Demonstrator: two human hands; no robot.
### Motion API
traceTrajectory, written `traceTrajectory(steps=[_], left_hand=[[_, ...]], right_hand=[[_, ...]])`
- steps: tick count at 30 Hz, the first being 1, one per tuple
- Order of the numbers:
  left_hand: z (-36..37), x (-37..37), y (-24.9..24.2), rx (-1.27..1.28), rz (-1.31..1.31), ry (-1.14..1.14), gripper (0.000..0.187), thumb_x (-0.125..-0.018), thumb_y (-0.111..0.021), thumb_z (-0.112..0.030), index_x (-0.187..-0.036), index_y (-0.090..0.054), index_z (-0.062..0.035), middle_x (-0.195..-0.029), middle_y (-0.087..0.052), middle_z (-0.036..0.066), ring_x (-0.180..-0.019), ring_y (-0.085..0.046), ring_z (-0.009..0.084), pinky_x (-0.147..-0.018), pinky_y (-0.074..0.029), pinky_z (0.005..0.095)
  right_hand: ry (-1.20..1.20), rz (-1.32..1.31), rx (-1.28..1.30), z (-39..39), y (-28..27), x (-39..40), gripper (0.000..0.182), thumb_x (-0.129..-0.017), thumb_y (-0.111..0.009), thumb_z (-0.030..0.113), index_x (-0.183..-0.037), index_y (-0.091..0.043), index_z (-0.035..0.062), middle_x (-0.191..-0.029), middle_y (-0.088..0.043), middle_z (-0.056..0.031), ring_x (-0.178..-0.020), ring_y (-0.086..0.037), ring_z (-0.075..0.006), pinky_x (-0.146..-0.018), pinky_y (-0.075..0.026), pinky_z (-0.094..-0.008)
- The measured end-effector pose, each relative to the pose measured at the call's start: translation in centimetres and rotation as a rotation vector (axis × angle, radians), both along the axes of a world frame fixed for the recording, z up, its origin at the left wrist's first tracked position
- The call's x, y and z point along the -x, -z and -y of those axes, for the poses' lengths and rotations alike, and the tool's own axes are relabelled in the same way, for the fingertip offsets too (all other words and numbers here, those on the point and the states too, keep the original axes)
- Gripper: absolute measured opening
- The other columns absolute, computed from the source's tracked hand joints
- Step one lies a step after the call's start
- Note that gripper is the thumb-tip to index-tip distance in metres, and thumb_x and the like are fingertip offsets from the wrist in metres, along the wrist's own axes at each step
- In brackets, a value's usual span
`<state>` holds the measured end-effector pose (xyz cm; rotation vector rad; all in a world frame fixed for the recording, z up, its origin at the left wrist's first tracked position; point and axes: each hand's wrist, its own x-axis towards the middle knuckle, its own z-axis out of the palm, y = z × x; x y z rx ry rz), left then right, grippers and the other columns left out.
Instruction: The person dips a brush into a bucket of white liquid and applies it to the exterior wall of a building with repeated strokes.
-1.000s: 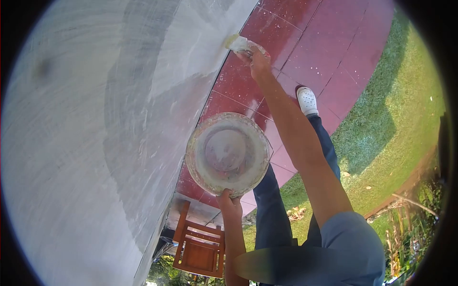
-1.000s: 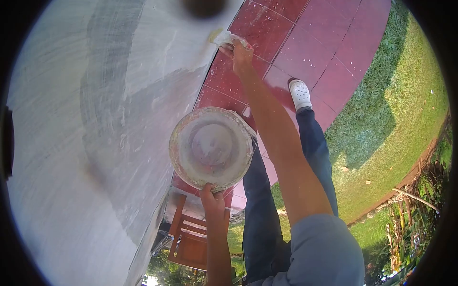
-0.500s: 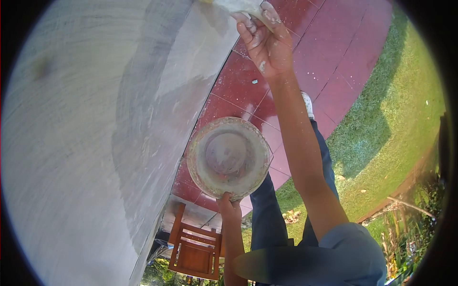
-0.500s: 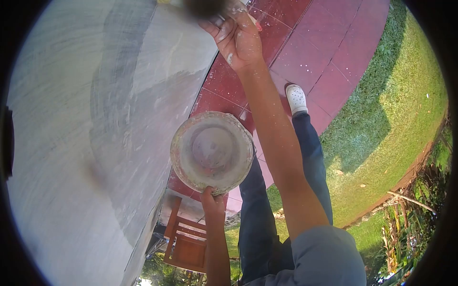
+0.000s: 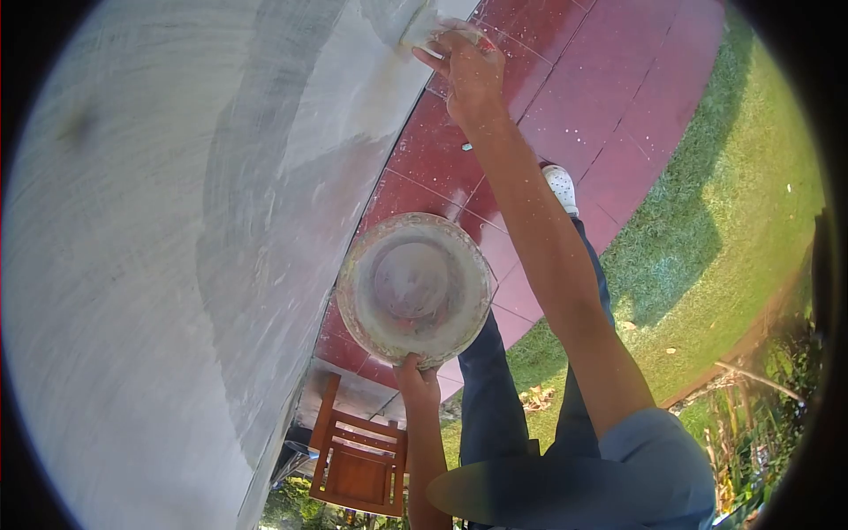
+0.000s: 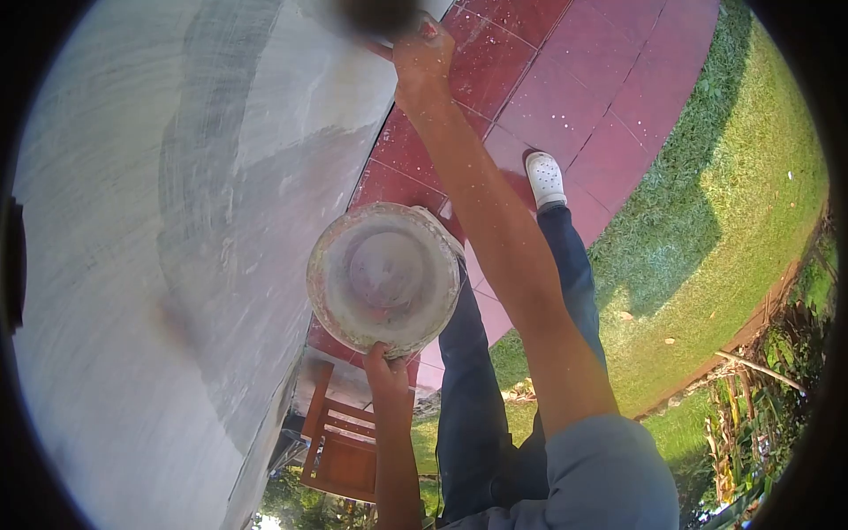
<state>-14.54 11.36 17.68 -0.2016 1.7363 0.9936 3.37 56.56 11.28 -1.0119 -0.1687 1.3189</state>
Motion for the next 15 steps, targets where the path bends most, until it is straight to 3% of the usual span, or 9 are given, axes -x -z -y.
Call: traceTrajectory(steps=[2, 4, 5, 7, 8, 10, 12, 14, 15], left_hand=[[1.8, 0.5, 0.2, 0.016, -0.095, 0.141, 0.047, -0.074, -0.055, -0.002, -0.12, -0.048, 0.0031, -0.118, -0.051, 0.016, -0.108, -0.056, 0.0295, -0.087, -0.054, 0.0449], [1.9, 0.8, 0.6, -0.054, -0.222, 0.423, 0.048, -0.073, -0.055, -0.001, -0.12, -0.048, 0.0046, -0.117, -0.051, 0.016, -0.109, -0.056, 0.0295, -0.087, -0.054, 0.0448], [0.2, 0.2, -0.1, -0.009, -0.004, 0.051, 0.047, -0.073, -0.055, -0.001, -0.119, -0.047, 0.0051, -0.117, -0.051, 0.016, -0.109, -0.056, 0.0297, -0.086, -0.055, 0.0451], [-2.0, -0.4, -1.6, 0.024, 0.046, -0.027, 0.047, -0.073, -0.056, -0.001, -0.119, -0.048, 0.0046, -0.118, -0.051, 0.016, -0.109, -0.056, 0.0296, -0.086, -0.055, 0.0449], [-2.7, -0.6, -1.9, 0.05, 0.097, -0.101, 0.046, -0.074, -0.056, -0.001, -0.119, -0.048, 0.004, -0.119, -0.05, 0.016, -0.109, -0.056, 0.0296, -0.086, -0.055, 0.0448], [-2.5, -0.3, -1.5, 0.068, 0.104, -0.112, 0.049, -0.074, -0.055, -0.001, -0.122, -0.046, 0.0029, -0.121, -0.049, 0.016, -0.109, -0.056, 0.0301, -0.086, -0.055, 0.0456], [-2.6, -0.3, -1.7, 0.078, 0.108, -0.123, 0.053, -0.074, -0.055, -0.001, -0.126, -0.044, 0.0019, -0.123, -0.048, 0.015, -0.11, -0.056, 0.0305, -0.086, -0.056, 0.0464], [-3.7, -1.2, -2.7, 0.093, 0.091, -0.138, 0.043, -0.079, -0.054, -0.006, -0.119, -0.049, 0.0095, -0.12, -0.051, 0.018, -0.111, -0.056, 0.0315, -0.093, -0.053, 0.046], [-3.6, -1.2, -2.6, 0.111, 0.081, -0.16, 0.046, -0.077, -0.055, -0.005, -0.121, -0.047, 0.0079, -0.121, -0.05, 0.019, -0.112, -0.056, 0.0319, -0.094, -0.051, 0.0458]], right_hand=[[0.023, -0.034, -0.092, 1.5, -5.1, -1.6, 0.024, -0.09, -0.055, -0.002, -0.114, -0.053, -0.0057, -0.111, -0.061, -0.0196, -0.102, -0.065, -0.0299, -0.087, -0.061, -0.038], [0.029, -0.205, -0.231, 2.8, -9.8, -3.1, 0.027, -0.101, -0.045, 0.017, -0.121, -0.052, -0.0005, -0.111, -0.065, -0.0184, -0.097, -0.068, -0.0274, -0.076, -0.062, -0.0323], [0.027, -0.205, -0.228, 2.9, -9.6, -3.2, 0.027, -0.101, -0.045, 0.017, -0.121, -0.052, -0.0005, -0.111, -0.065, -0.0184, -0.097, -0.068, -0.0274, -0.076, -0.062, -0.0323], [0.004, -0.597, -0.482, 2.9, -8.3, -3.2, 0.025, -0.099, -0.047, 0.013, -0.117, -0.055, -0.0021, -0.113, -0.064, -0.0202, -0.097, -0.068, -0.0295, -0.081, -0.061, -0.036], [0.0, -0.594, -0.486, 2.8, -7.1, -2.3, 0.025, -0.099, -0.047, 0.013, -0.117, -0.055, -0.0021, -0.113, -0.064, -0.0202, -0.097, -0.068, -0.0295, -0.081, -0.061, -0.036], [-0.007, -0.613, -0.277, 3.2, -2.1, 0.6, 0.028, -0.092, -0.054, -0.002, -0.119, -0.049, -0.0047, -0.111, -0.061, -0.0206, -0.106, -0.064, -0.0326, -0.088, -0.06, -0.0367], [0.039, -0.809, -0.143, 4.4, 5.5, 2.8, 0.03, -0.093, -0.052, -0.001, -0.122, -0.046, -0.004, -0.113, -0.06, -0.0205, -0.111, -0.062, -0.0338, -0.09, -0.06, -0.0362], [0.16, -0.666, 0.149, 6.1, 11.2, 3.2, 0.02, -0.092, -0.054, -0.001, -0.111, -0.053, -0.0002, -0.11, -0.061, -0.0151, -0.1, -0.065, -0.0274, -0.089, -0.06, -0.0403], [0.169, -0.666, 0.144, 6.7, 12.9, 3.5, 0.02, -0.092, -0.054, -0.001, -0.111, -0.053, -0.0002, -0.11, -0.061, -0.0151, -0.1, -0.065, -0.0274, -0.089, -0.06, -0.0403]])
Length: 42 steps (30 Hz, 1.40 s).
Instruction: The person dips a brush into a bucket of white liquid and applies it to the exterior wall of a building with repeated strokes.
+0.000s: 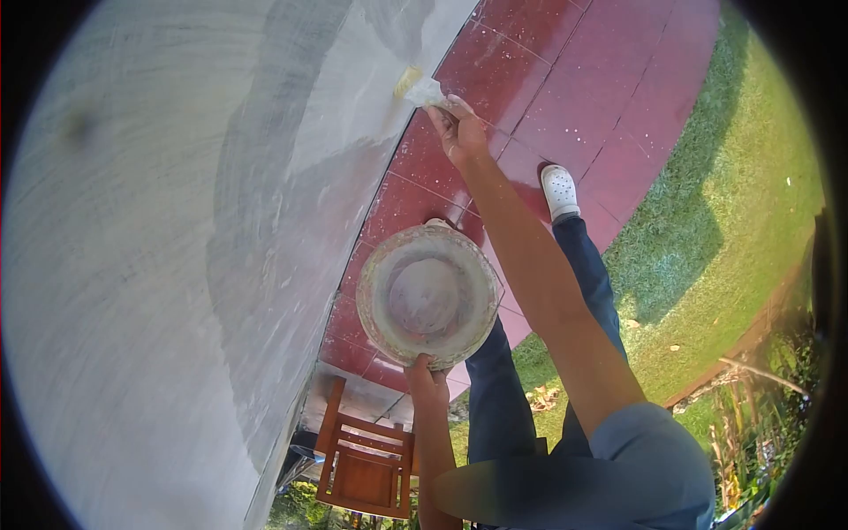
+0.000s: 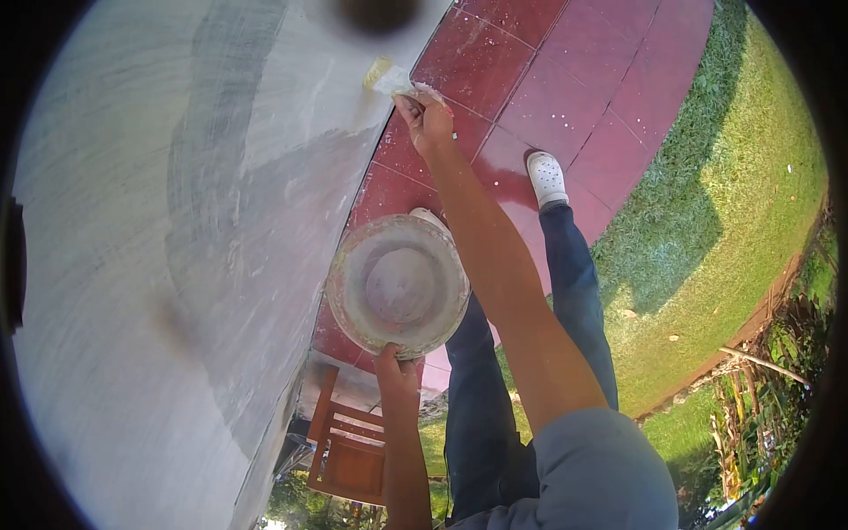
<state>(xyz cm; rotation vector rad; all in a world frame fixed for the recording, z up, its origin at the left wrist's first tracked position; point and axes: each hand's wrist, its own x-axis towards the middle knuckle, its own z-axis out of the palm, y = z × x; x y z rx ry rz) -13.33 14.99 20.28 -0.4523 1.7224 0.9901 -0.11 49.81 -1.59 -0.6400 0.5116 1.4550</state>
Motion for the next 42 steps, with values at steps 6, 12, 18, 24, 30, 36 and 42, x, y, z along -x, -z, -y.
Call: traceTrajectory(steps=[6, 12, 18, 24, 30, 36, 42], left_hand=[[5.2, 2.2, 2.1, -0.076, -0.004, 0.311, 0.046, -0.077, -0.052, -0.003, -0.122, -0.045, 0.0065, -0.12, -0.051, 0.017, -0.108, -0.059, 0.0297, -0.089, -0.055, 0.0451], [3.6, 1.6, 1.2, -0.062, 0.001, 0.206, 0.039, -0.078, -0.052, -0.005, -0.115, -0.049, 0.0076, -0.115, -0.053, 0.016, -0.103, -0.061, 0.0279, -0.086, -0.056, 0.0438], [2.0, 1.2, 0.1, -0.006, 0.034, 0.024, 0.043, -0.076, -0.054, -0.003, -0.118, -0.048, 0.0062, -0.117, -0.053, 0.016, -0.107, -0.059, 0.0287, -0.087, -0.055, 0.0447], [1.8, 1.2, -0.1, -0.014, -0.003, 0.052, 0.05, -0.077, -0.052, -0.003, -0.126, -0.044, 0.0038, -0.125, -0.05, 0.016, -0.113, -0.055, 0.0316, -0.091, -0.052, 0.0491], [2.5, 0.9, 0.2, -0.027, 0.029, 0.007, 0.05, -0.074, -0.054, -0.004, -0.123, -0.045, 0.0056, -0.122, -0.049, 0.018, -0.111, -0.057, 0.0315, -0.088, -0.054, 0.046], [4.8, 1.3, 0.7, -0.085, -0.134, 0.532, 0.049, -0.073, -0.054, -0.004, -0.121, -0.048, 0.0031, -0.119, -0.051, 0.016, -0.11, -0.057, 0.0313, -0.088, -0.053, 0.0464], [7.2, 1.8, 2.3, -0.119, -0.069, 0.257, 0.047, -0.074, -0.053, -0.004, -0.12, -0.048, 0.0028, -0.119, -0.052, 0.015, -0.109, -0.057, 0.0286, -0.087, -0.053, 0.0458]], right_hand=[[-0.162, 0.475, 0.081, -2.0, -8.2, 1.8, 0.011, -0.087, -0.055, -0.004, -0.097, -0.059, -0.0012, -0.097, -0.06, -0.0127, -0.091, -0.062, -0.0233, -0.078, -0.064, -0.0365], [-0.031, 0.091, -0.555, -0.1, -21.4, -3.8, 0.009, -0.095, -0.052, 0.006, -0.102, -0.056, 0.0009, -0.115, -0.061, -0.0206, -0.11, -0.063, -0.0319, -0.084, -0.062, -0.0362], [-0.033, -0.044, -0.336, -0.4, -11.6, 1.6, 0.012, -0.096, -0.056, 0.009, -0.105, -0.055, 0.001, -0.111, -0.064, -0.0176, -0.103, -0.066, -0.0291, -0.087, -0.061, -0.0342], [0.016, 0.124, 0.055, 1.4, 1.1, 1.7, 0.02, -0.091, -0.062, 0.007, -0.108, -0.056, -0.0029, -0.102, -0.065, -0.0162, -0.097, -0.067, -0.0254, -0.08, -0.062, -0.033], [-0.203, 1.062, 0.019, -1.9, -8.4, 2.5, 0.009, -0.084, -0.063, 0.002, -0.091, -0.062, -0.0042, -0.091, -0.066, -0.0126, -0.082, -0.066, -0.019, -0.074, -0.062, -0.0325], [0.048, 0.425, -0.409, 0.5, -24.1, -1.8, 0.015, -0.091, -0.055, 0.002, -0.105, -0.057, -0.0038, -0.101, -0.065, -0.0172, -0.095, -0.067, -0.0285, -0.084, -0.06, -0.0354], [-0.003, 0.049, -0.297, 1.0, -13.3, 3.0, 0.015, -0.097, -0.051, 0.008, -0.107, -0.055, -0.0016, -0.104, -0.063, -0.0172, -0.102, -0.065, -0.0309, -0.091, -0.059, -0.0399]])
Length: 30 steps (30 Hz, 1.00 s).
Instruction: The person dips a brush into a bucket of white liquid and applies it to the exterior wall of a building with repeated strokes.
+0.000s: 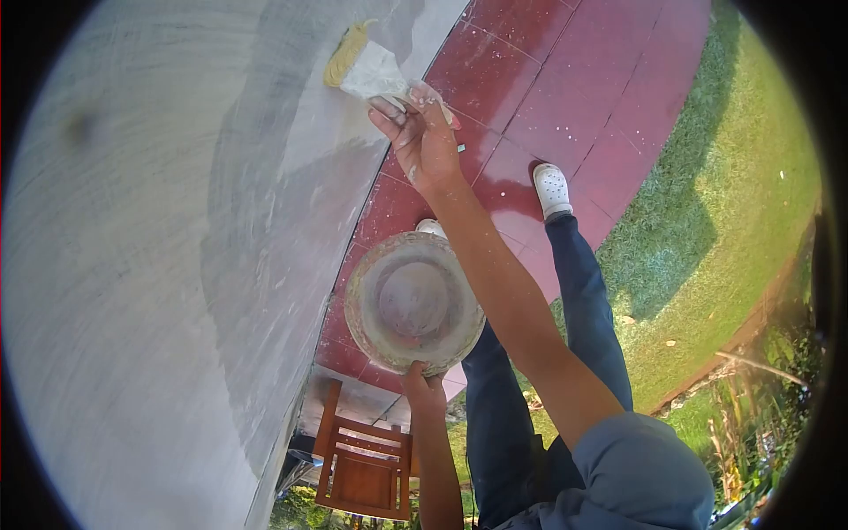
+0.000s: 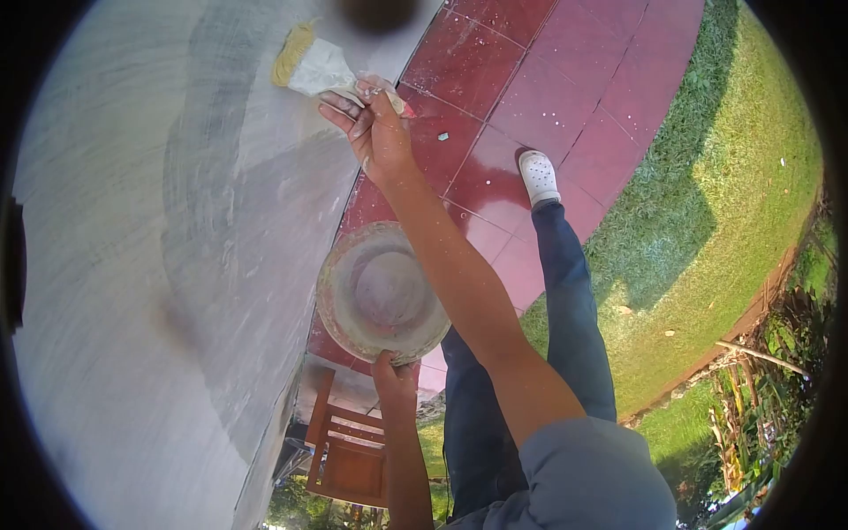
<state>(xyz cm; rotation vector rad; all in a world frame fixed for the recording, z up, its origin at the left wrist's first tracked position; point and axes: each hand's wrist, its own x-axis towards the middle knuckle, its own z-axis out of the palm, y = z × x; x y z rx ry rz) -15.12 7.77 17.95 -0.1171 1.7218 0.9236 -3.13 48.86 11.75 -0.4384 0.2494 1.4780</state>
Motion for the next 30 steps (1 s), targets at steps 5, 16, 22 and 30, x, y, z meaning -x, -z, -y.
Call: traceTrajectory(steps=[5, 16, 22, 30], left_hand=[[-3.1, -0.9, -2.1, 0.098, 0.08, -0.167, 0.051, -0.075, -0.053, -0.005, -0.124, -0.046, 0.002, -0.123, -0.049, 0.016, -0.111, -0.056, 0.0296, -0.088, -0.054, 0.0447], [-0.3, -0.7, -0.8, -0.056, -0.143, 0.131, 0.022, -0.081, -0.055, 0.018, -0.099, -0.049, 0.0059, -0.106, -0.06, 0.023, -0.101, -0.061, 0.026, -0.09, -0.052, 0.0375], [-1.0, -1.1, -1.8, 0.059, -0.092, 0.02, 0.053, -0.075, -0.053, -0.006, -0.127, -0.045, 0.0012, -0.123, -0.049, 0.016, -0.114, -0.055, 0.0308, -0.089, -0.052, 0.0453], [-1.2, -1.4, -2.2, 0.062, -0.254, 0.344, 0.055, -0.074, -0.053, -0.006, -0.128, -0.044, 0.0032, -0.125, -0.049, 0.016, -0.115, -0.054, 0.0314, -0.091, -0.052, 0.0459]], right_hand=[[-0.076, 0.464, 0.407, 1.2, 12.0, -0.9, 0.021, -0.095, -0.056, 0.007, -0.11, -0.051, -0.0073, -0.105, -0.061, -0.0151, -0.091, -0.066, -0.0233, -0.079, -0.063, -0.0383], [-0.031, 0.232, -0.181, 3.2, -12.6, -1.3, 0.012, -0.094, -0.052, 0.002, -0.103, -0.059, -0.0024, -0.098, -0.063, -0.0123, -0.096, -0.067, -0.0309, -0.077, -0.061, -0.0414], [-0.09, 0.188, 0.034, 3.8, 0.2, 1.3, 0.024, -0.094, -0.05, 0.006, -0.115, -0.054, -0.0038, -0.109, -0.063, -0.0202, -0.103, -0.065, -0.035, -0.087, -0.058, -0.0432], [-0.465, 0.742, 0.463, 9.2, 12.3, -5.6, 0.024, -0.093, -0.053, 0.015, -0.108, -0.066, -0.0001, -0.083, -0.067, -0.0062, -0.077, -0.066, -0.0147, -0.064, -0.052, -0.0273]])
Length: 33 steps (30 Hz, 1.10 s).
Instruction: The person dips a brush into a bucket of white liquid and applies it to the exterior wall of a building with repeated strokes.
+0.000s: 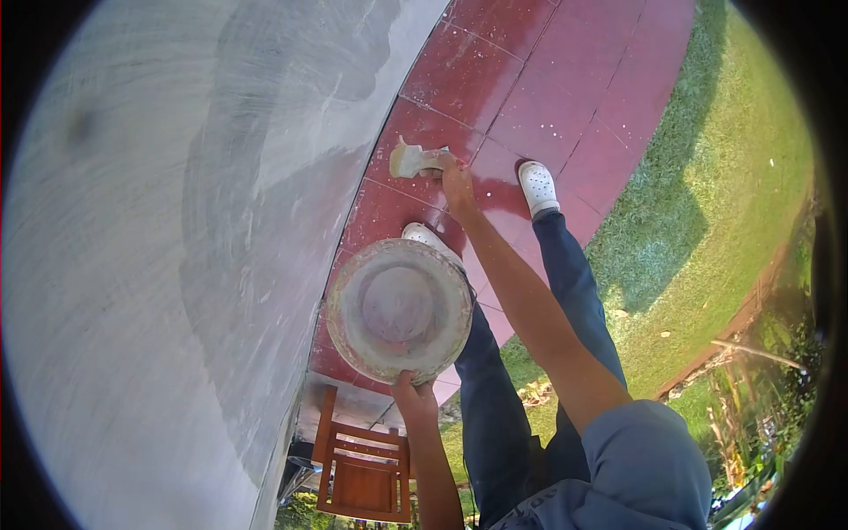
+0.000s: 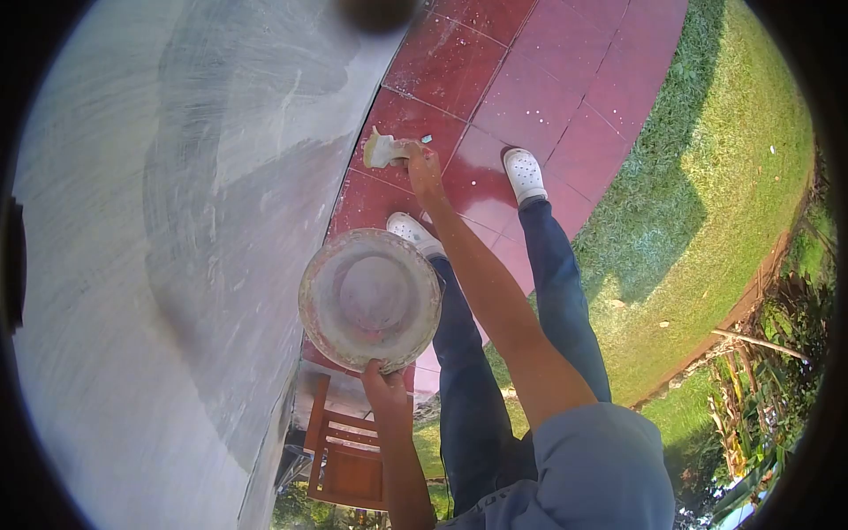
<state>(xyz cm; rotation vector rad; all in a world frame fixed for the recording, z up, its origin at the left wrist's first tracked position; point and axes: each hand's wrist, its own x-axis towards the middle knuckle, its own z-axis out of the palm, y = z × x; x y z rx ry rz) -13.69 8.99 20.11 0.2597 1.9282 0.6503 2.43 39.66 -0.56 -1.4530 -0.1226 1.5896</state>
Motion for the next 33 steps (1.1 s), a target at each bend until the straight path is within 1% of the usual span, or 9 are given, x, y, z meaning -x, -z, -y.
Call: traceTrajectory(steps=[4, 7, 15, 17, 19, 24, 28, 31, 33], left_hand=[[-0.5, 0.5, 0.2, -0.023, 0.202, -0.427, 0.051, -0.074, -0.053, -0.005, -0.123, -0.047, 0.0052, -0.124, -0.05, 0.017, -0.113, -0.055, 0.0314, -0.092, -0.052, 0.0457], [-0.8, 0.4, 0.2, 0.012, 0.193, -0.412, 0.052, -0.073, -0.053, -0.005, -0.124, -0.046, 0.0055, -0.124, -0.049, 0.017, -0.113, -0.055, 0.0315, -0.092, -0.052, 0.0462], [-2.0, 0.0, -0.1, -0.017, 0.291, -0.512, 0.057, -0.073, -0.054, -0.005, -0.128, -0.044, 0.004, -0.126, -0.049, 0.017, -0.115, -0.055, 0.0327, -0.091, -0.053, 0.0481], [-2.7, -0.1, -0.7, -0.02, 0.351, -0.591, 0.058, -0.073, -0.054, -0.005, -0.13, -0.043, 0.0034, -0.127, -0.049, 0.017, -0.116, -0.055, 0.033, -0.091, -0.054, 0.0486], [-2.5, -0.2, -0.7, -0.099, 0.415, -0.571, 0.034, -0.091, -0.044, 0.0, -0.123, -0.041, 0.0097, -0.129, -0.046, 0.022, -0.122, -0.049, 0.0321, -0.098, -0.05, 0.0421], [0.9, 0.8, 0.9, -0.11, 0.328, -0.463, 0.045, -0.081, -0.05, 0.001, -0.124, -0.042, 0.0063, -0.126, -0.048, 0.02, -0.118, -0.053, 0.0324, -0.096, -0.051, 0.046], [-1.1, 0.5, 0.0, -0.004, 0.339, -0.69, 0.06, -0.072, -0.052, -0.002, -0.131, -0.041, 0.0019, -0.124, -0.048, 0.017, -0.115, -0.055, 0.0333, -0.093, -0.054, 0.05], [1.8, 1.0, 0.6, -0.171, 0.313, -0.43, 0.022, -0.085, -0.051, 0.01, -0.107, -0.046, 0.0111, -0.123, -0.049, 0.024, -0.116, -0.053, 0.0281, -0.098, -0.049, 0.0426], [-0.5, 0.3, -0.7, -0.104, 0.351, -0.609, 0.026, -0.084, -0.05, 0.008, -0.109, -0.047, 0.0099, -0.123, -0.049, 0.022, -0.116, -0.053, 0.0281, -0.097, -0.05, 0.0431]], right_hand=[[-0.057, 0.105, 0.044, 3.2, 4.2, -4.2, 0.026, -0.088, -0.06, 0.023, -0.099, -0.069, 0.0001, -0.092, -0.07, -0.008, -0.076, -0.065, -0.0115, -0.069, -0.051, -0.0269], [-0.172, 0.628, -0.032, 5.0, 3.7, -7.2, 0.025, -0.087, -0.062, 0.022, -0.099, -0.07, 0.0024, -0.09, -0.07, -0.0083, -0.075, -0.066, -0.0109, -0.069, -0.052, -0.0268], [-0.322, -0.276, 0.22, 8.3, -2.0, -14.2, 0.037, -0.095, -0.055, 0.011, -0.13, -0.054, -0.0023, -0.116, -0.066, -0.0082, -0.098, -0.065, -0.0154, -0.082, -0.052, -0.0287], [-0.356, -0.384, 0.229, 8.9, -3.8, -14.0, 0.039, -0.096, -0.052, 0.009, -0.135, -0.05, -0.0001, -0.124, -0.062, -0.0081, -0.095, -0.065, -0.0147, -0.082, -0.052, -0.0284], [-0.536, -0.562, 0.243, 9.2, -4.6, -13.6, 0.041, -0.095, -0.05, 0.006, -0.135, -0.05, 0.0006, -0.125, -0.062, -0.0082, -0.089, -0.064, -0.0133, -0.081, -0.052, -0.0282], [-0.808, -0.683, 0.182, 6.2, -4.0, -12.4, 0.046, -0.087, -0.053, 0.011, -0.132, -0.051, 0.0016, -0.11, -0.064, -0.0039, -0.076, -0.06, -0.0126, -0.07, -0.052, -0.0276], [-1.049, -0.008, 0.275, 0.8, -1.0, -9.9, 0.042, -0.089, -0.054, 0.025, -0.128, -0.054, 0.01, -0.095, -0.063, -0.004, -0.075, -0.061, -0.0127, -0.052, -0.048, -0.0316], [-1.096, 0.495, 0.04, -4.7, 1.0, -7.5, 0.035, -0.091, -0.054, 0.028, -0.118, -0.06, 0.0062, -0.094, -0.068, -0.0155, -0.088, -0.067, -0.0305, -0.071, -0.053, -0.0416], [-1.009, 0.739, -0.167, -8.3, 2.6, -5.5, 0.032, -0.092, -0.054, 0.028, -0.108, -0.064, 0.0023, -0.099, -0.067, -0.0228, -0.095, -0.065, -0.0394, -0.081, -0.052, -0.0444]])
